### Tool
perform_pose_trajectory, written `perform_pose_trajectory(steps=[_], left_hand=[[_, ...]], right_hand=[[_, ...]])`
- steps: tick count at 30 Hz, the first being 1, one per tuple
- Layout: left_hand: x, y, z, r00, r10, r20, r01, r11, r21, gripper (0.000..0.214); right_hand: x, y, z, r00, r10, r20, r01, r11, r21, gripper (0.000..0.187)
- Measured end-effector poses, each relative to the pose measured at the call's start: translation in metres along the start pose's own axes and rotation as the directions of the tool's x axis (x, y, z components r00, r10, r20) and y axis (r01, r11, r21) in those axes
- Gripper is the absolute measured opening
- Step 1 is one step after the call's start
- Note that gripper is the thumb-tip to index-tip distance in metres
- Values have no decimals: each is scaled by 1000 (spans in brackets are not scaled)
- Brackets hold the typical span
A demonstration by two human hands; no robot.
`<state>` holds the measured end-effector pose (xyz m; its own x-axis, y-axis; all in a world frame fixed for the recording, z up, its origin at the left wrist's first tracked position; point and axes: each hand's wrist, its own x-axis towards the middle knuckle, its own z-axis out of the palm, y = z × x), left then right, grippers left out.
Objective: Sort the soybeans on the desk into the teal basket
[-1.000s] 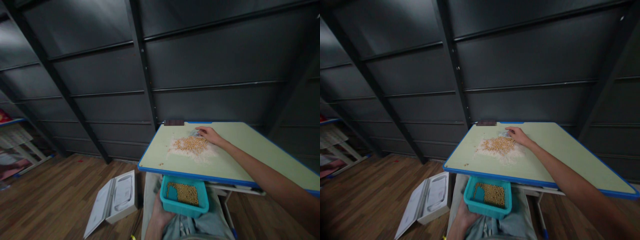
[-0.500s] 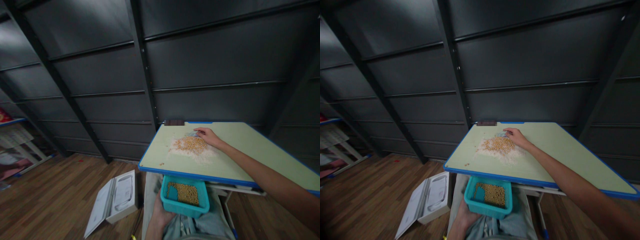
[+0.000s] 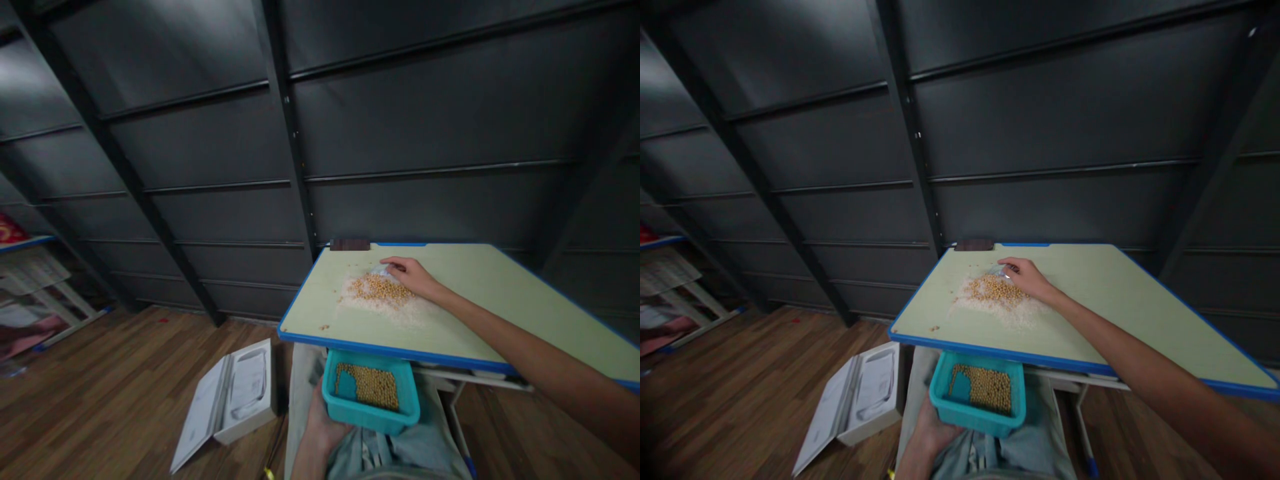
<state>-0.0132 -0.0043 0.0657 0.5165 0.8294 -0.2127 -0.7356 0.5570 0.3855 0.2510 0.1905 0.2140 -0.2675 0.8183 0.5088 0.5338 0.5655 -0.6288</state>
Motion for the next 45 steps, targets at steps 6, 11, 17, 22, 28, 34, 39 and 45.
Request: perform_pose_trajectory(steps=[6,11,17,22,28,34,39,45], left_hand=[[2,-1,-8,1000,-13,4,13,1000,-20,40],[3,-2,-13,999,-2,36,3,1000,-20,36],[0,-1,-5,996,11,92,-10,1000,-11,36],[2,-2,-10,998,2,68,0,1000,-24,40],[2,-2,-10,1000,-19,-18,19,999,-29,43],[1,-1,-2,999,-26,-26,25,999,-25,45],[-2,0,3,999,-31,17,31,999,-10,46],[-3,0,0,1000,-30,2,30,999,-15,46]], right_hand=[[-3,-8,4,999,-22,23,21,1000,14,33],[-6,-17,5,998,-37,47,36,999,32,34],[-9,-28,8,995,-40,90,34,997,65,33],[-13,-38,10,992,-43,119,30,994,103,30],[-18,-52,11,987,-69,145,46,987,156,29],[-22,-63,12,983,-158,92,159,987,-11,31],[-27,-74,11,960,-238,147,250,966,-63,35],[-30,-82,10,939,-274,206,300,948,-103,39]])
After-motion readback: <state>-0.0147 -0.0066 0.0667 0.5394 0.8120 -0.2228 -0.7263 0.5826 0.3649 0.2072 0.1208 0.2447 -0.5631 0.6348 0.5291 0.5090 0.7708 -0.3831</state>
